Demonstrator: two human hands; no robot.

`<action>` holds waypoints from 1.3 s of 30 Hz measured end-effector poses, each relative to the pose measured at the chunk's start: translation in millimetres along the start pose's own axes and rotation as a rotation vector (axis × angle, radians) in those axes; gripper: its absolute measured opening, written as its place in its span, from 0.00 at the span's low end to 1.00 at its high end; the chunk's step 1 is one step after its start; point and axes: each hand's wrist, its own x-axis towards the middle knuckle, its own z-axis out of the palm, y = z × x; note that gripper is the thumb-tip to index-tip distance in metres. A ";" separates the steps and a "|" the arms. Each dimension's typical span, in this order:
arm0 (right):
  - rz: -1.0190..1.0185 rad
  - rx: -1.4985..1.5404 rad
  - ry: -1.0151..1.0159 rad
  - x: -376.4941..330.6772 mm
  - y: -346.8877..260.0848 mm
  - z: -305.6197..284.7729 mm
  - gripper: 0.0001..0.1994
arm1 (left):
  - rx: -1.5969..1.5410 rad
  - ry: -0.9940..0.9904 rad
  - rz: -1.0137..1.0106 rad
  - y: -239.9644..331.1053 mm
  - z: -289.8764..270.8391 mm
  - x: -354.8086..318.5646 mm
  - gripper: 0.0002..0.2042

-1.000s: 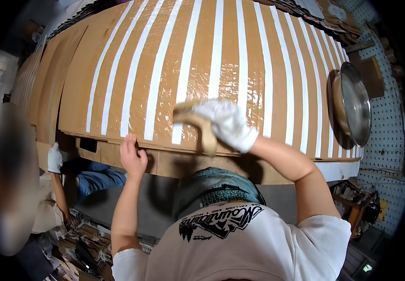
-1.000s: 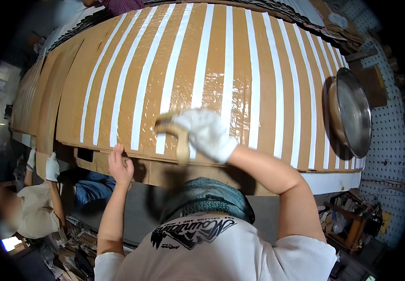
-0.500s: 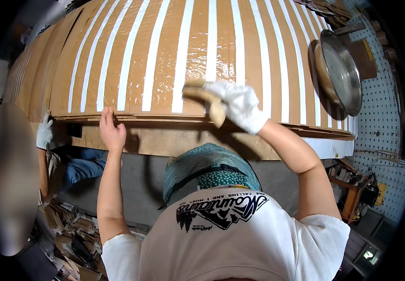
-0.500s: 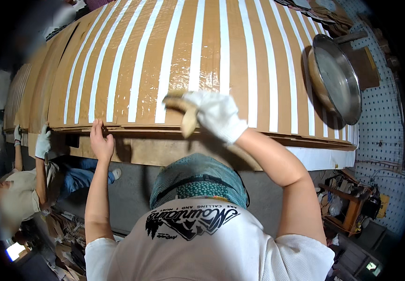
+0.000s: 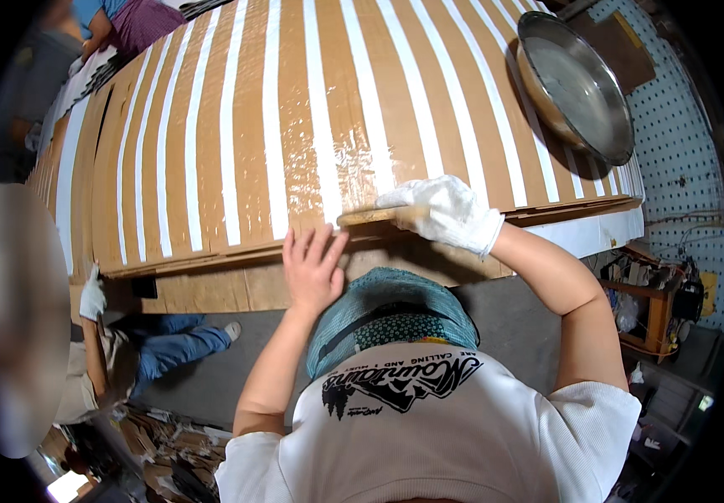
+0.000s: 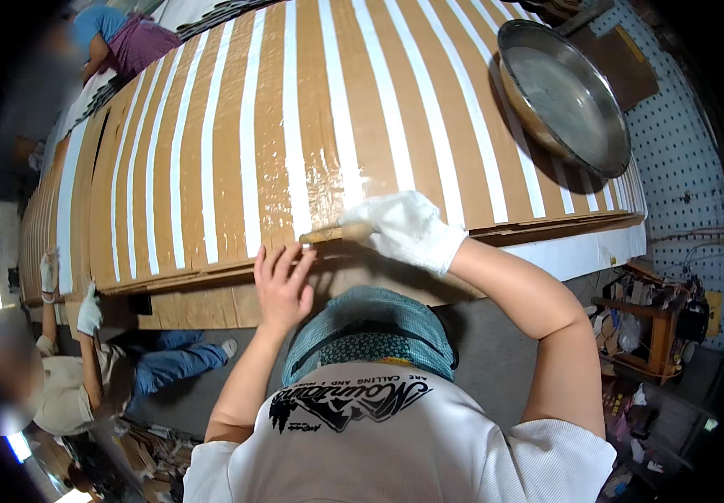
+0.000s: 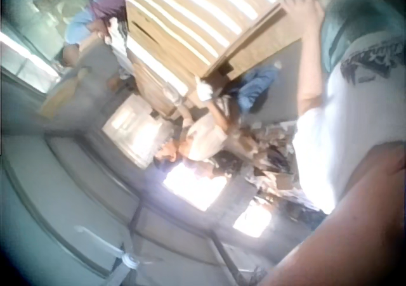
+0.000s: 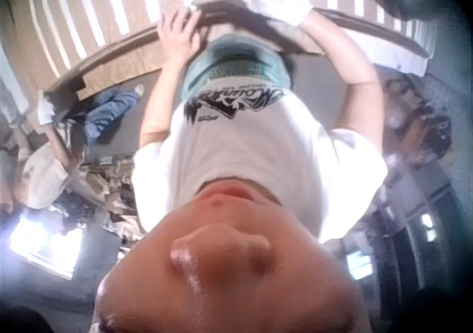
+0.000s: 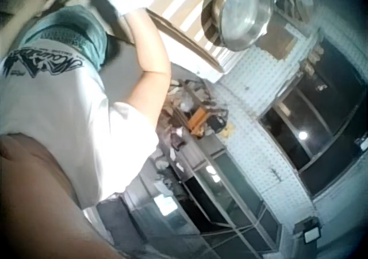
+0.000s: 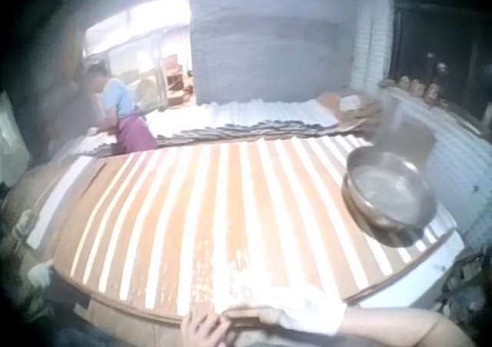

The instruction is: The person repeatedly dips a brush into a metal bowl and applies a clear liquid to the surface of a large wooden board with white stripes. Another person is visible in the background working on a similar board.

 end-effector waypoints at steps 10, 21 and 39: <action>0.407 -0.042 -0.084 86.1 81.2 -41.8 0.29 | 0.077 -0.050 0.025 6.4 23.4 8.4 0.27; 0.449 -0.239 0.336 281.9 243.1 -78.7 0.15 | 0.169 -0.123 0.038 -0.3 26.2 5.6 0.24; -0.030 0.066 -0.141 15.1 60.5 -19.4 0.11 | 0.055 -0.115 0.020 4.9 17.5 10.4 0.30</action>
